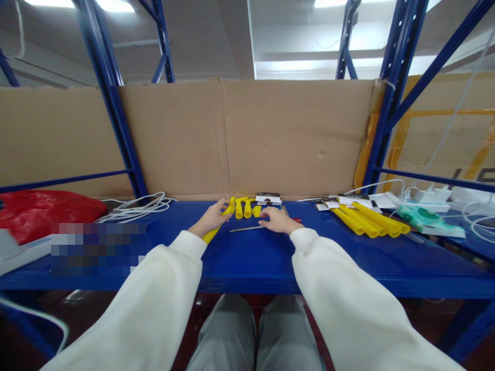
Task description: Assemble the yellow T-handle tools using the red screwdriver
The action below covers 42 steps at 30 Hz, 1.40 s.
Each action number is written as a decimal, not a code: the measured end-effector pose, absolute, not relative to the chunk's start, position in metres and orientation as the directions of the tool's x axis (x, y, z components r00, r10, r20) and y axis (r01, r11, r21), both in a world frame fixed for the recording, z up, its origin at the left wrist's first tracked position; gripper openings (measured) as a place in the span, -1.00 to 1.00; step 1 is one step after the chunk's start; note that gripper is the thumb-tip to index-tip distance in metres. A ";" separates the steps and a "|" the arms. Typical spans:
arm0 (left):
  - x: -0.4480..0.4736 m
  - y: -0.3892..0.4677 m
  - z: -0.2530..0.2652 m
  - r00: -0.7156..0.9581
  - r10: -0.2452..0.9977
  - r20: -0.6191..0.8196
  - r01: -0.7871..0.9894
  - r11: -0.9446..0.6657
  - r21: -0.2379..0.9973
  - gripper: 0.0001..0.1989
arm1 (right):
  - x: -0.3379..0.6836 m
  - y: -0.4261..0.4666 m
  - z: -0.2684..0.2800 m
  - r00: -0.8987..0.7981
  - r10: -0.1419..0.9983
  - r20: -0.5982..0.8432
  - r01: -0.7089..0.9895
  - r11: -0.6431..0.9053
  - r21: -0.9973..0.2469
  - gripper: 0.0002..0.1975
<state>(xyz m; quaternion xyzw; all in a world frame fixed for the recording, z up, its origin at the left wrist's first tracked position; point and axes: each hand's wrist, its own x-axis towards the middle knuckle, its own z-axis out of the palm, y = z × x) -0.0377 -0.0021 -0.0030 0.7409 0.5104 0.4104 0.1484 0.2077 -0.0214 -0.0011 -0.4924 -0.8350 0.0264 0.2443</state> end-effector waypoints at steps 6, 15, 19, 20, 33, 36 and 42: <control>-0.035 -0.003 -0.001 0.226 0.796 0.561 0.594 -0.569 0.568 -0.66 | 0.157 -0.005 0.009 -0.367 0.755 0.543 0.755 0.583 -0.300 -0.82; -0.034 -0.007 0.001 0.244 0.764 0.597 0.572 -0.611 0.548 -0.67 | 0.126 0.019 0.003 -0.225 0.744 0.629 0.611 0.611 -0.504 -0.87; -0.033 -0.005 -0.001 0.260 0.763 0.591 0.593 -0.610 0.526 -0.68 | 0.127 0.018 0.001 -0.198 0.739 0.644 0.570 0.621 -0.538 -0.89; -0.033 -0.005 -0.001 0.263 0.767 0.585 0.602 -0.604 0.522 -0.68 | 0.128 0.018 0.001 -0.196 0.741 0.642 0.566 0.620 -0.543 -0.89; -0.035 -0.001 -0.002 0.067 0.838 0.541 0.694 -0.429 0.578 -0.68 | 0.168 0.017 0.009 -0.160 0.809 0.566 0.731 0.482 -0.483 -0.86; -0.034 -0.002 -0.002 0.078 0.849 0.523 0.655 -0.439 0.615 -0.68 | 0.205 0.016 0.016 -0.031 0.880 0.474 0.885 0.245 -0.396 -0.85; -0.033 -0.005 0.000 0.103 0.860 0.499 0.572 -0.462 0.678 -0.66 | 0.248 0.011 0.010 0.058 0.964 0.258 0.969 0.007 -0.247 -0.84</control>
